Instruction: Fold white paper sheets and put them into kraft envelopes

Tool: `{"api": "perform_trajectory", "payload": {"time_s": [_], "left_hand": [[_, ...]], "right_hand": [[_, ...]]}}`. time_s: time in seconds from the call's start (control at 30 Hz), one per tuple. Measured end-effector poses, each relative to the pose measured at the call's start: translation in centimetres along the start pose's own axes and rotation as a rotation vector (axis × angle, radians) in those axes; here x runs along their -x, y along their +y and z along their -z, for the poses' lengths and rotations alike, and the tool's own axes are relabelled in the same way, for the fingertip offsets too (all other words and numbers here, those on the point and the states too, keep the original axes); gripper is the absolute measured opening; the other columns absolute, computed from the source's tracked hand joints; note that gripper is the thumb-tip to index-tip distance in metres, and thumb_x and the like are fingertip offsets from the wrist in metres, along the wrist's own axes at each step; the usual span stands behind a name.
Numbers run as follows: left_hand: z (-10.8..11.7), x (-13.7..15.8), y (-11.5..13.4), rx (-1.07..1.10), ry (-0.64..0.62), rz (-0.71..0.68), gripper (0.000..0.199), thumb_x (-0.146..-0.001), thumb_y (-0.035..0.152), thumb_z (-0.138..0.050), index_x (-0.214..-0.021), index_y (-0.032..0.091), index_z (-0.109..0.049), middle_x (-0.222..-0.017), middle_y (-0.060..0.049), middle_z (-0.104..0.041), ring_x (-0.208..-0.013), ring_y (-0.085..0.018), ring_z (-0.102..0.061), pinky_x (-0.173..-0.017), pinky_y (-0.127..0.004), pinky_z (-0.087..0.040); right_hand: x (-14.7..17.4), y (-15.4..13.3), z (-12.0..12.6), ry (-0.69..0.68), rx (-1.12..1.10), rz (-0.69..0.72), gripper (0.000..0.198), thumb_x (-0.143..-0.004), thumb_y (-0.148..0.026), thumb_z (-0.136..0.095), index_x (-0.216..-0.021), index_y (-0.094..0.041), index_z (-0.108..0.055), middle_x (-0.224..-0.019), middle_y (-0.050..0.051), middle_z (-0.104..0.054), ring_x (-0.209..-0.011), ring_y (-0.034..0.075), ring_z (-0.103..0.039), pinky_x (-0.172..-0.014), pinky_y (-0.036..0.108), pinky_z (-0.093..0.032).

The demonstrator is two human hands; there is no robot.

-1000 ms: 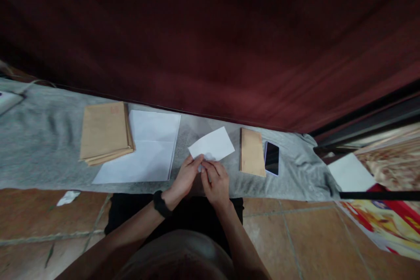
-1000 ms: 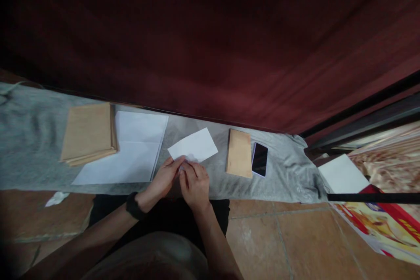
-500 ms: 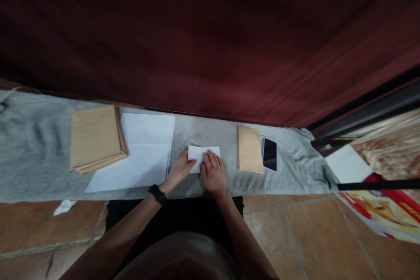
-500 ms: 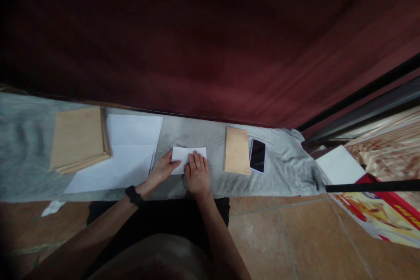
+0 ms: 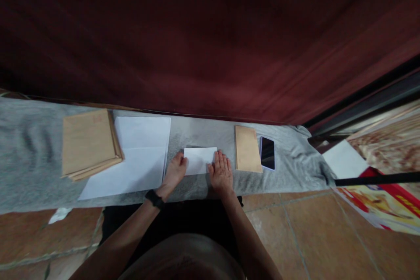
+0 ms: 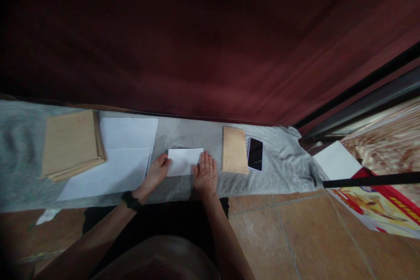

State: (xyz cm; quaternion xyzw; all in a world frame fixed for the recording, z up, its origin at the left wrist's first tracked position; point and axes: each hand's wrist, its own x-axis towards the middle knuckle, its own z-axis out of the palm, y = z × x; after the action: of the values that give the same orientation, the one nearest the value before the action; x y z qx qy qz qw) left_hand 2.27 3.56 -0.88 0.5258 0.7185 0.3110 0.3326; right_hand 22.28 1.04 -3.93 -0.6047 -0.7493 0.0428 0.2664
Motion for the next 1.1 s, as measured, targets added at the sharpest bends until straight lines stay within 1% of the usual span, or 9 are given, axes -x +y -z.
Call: {"api": "perform_trajectory", "payload": {"time_s": [0.17,0.27,0.37,0.47,0.6,0.7,0.77,0.87,1.1], "left_hand": [[0.4,0.8,-0.1,0.034,0.041,0.001,0.012,-0.083,0.03,-0.046,-0.076,0.024,-0.054,-0.07,-0.001,-0.06,-0.074,-0.022,-0.061,-0.074,-0.035,-0.049],[1.0,1.5,-0.3,0.166,0.063,-0.025,0.015,-0.083,0.034,-0.049,-0.081,0.024,-0.059,-0.076,-0.001,-0.064,-0.079,-0.022,-0.062,-0.076,-0.034,-0.049],[1.7,2.1,0.1,0.296,0.004,-0.065,0.019,-0.082,0.038,-0.053,-0.084,0.022,-0.062,-0.076,-0.001,-0.066,-0.077,-0.021,-0.062,-0.074,-0.033,-0.05],[3.0,2.7,0.6,0.328,-0.069,-0.106,0.025,-0.087,0.044,-0.052,-0.088,0.021,-0.063,-0.076,-0.001,-0.067,-0.074,-0.02,-0.064,-0.072,-0.032,-0.052],[5.3,3.3,-1.3,0.073,0.086,-0.237,0.036,-0.092,0.047,-0.049,-0.113,0.022,-0.065,-0.112,-0.01,-0.073,-0.107,-0.026,-0.067,-0.095,-0.039,-0.053],[6.9,4.3,-5.1,-0.288,0.195,-0.301,0.055,-0.089,0.05,-0.054,-0.132,0.017,-0.058,-0.143,-0.019,-0.058,-0.136,-0.035,-0.051,-0.112,-0.051,-0.041],[7.6,5.4,-7.8,-0.485,0.214,-0.302,0.068,-0.088,0.057,-0.055,-0.139,0.011,-0.053,-0.149,-0.026,-0.051,-0.141,-0.041,-0.045,-0.113,-0.06,-0.038],[8.1,7.2,-10.2,-0.65,0.172,-0.361,0.069,-0.091,0.058,-0.052,-0.144,0.012,-0.049,-0.153,-0.024,-0.047,-0.144,-0.039,-0.042,-0.116,-0.058,-0.034],[8.6,8.2,-9.0,-0.655,0.085,-0.374,0.067,-0.09,0.056,-0.055,-0.144,0.016,-0.05,-0.154,-0.02,-0.048,-0.143,-0.037,-0.044,-0.117,-0.056,-0.034]], "right_hand": [[0.0,1.1,0.8,0.01,-0.116,-0.044,0.051,-0.103,-0.035,-0.047,-0.148,-0.01,-0.049,-0.153,0.021,-0.047,-0.144,0.031,-0.043,-0.118,0.057,-0.034],[-0.5,1.8,1.5,-0.006,-0.429,-0.194,0.051,-0.098,-0.043,-0.053,-0.141,-0.014,-0.057,-0.145,0.017,-0.057,-0.136,0.028,-0.052,-0.114,0.051,-0.042],[-1.0,2.2,1.8,-0.082,-0.771,-0.361,0.052,-0.092,-0.052,-0.057,-0.13,-0.016,-0.065,-0.124,0.014,-0.072,-0.111,0.027,-0.068,-0.093,0.041,-0.057],[-0.9,2.2,1.6,-0.14,-0.89,-0.418,0.048,-0.088,-0.057,-0.057,-0.105,-0.016,-0.075,-0.09,0.01,-0.078,-0.076,0.024,-0.071,-0.067,0.035,-0.059],[-0.1,2.5,1.2,-0.104,-0.946,-0.504,0.046,-0.082,-0.059,-0.061,-0.095,-0.017,-0.075,-0.076,0.007,-0.074,-0.063,0.022,-0.066,-0.058,0.033,-0.055],[0.4,2.7,1.0,-0.056,-0.975,-0.565,0.043,-0.078,-0.057,-0.065,-0.093,-0.018,-0.074,-0.078,0.006,-0.075,-0.066,0.022,-0.067,-0.061,0.033,-0.055],[0.6,2.7,1.0,-0.063,-0.979,-0.562,0.04,-0.079,-0.056,-0.065,-0.093,-0.019,-0.074,-0.079,0.006,-0.075,-0.069,0.022,-0.067,-0.064,0.033,-0.056],[0.5,2.4,1.1,-0.075,-0.95,-0.548,0.039,-0.081,-0.054,-0.063,-0.095,-0.019,-0.073,-0.08,0.007,-0.075,-0.072,0.023,-0.068,-0.067,0.034,-0.056],[0.5,2.0,1.4,-0.094,-0.904,-0.55,0.043,-0.08,-0.058,-0.063,-0.094,-0.018,-0.072,-0.083,0.007,-0.075,-0.076,0.023,-0.067,-0.068,0.033,-0.054]]}}
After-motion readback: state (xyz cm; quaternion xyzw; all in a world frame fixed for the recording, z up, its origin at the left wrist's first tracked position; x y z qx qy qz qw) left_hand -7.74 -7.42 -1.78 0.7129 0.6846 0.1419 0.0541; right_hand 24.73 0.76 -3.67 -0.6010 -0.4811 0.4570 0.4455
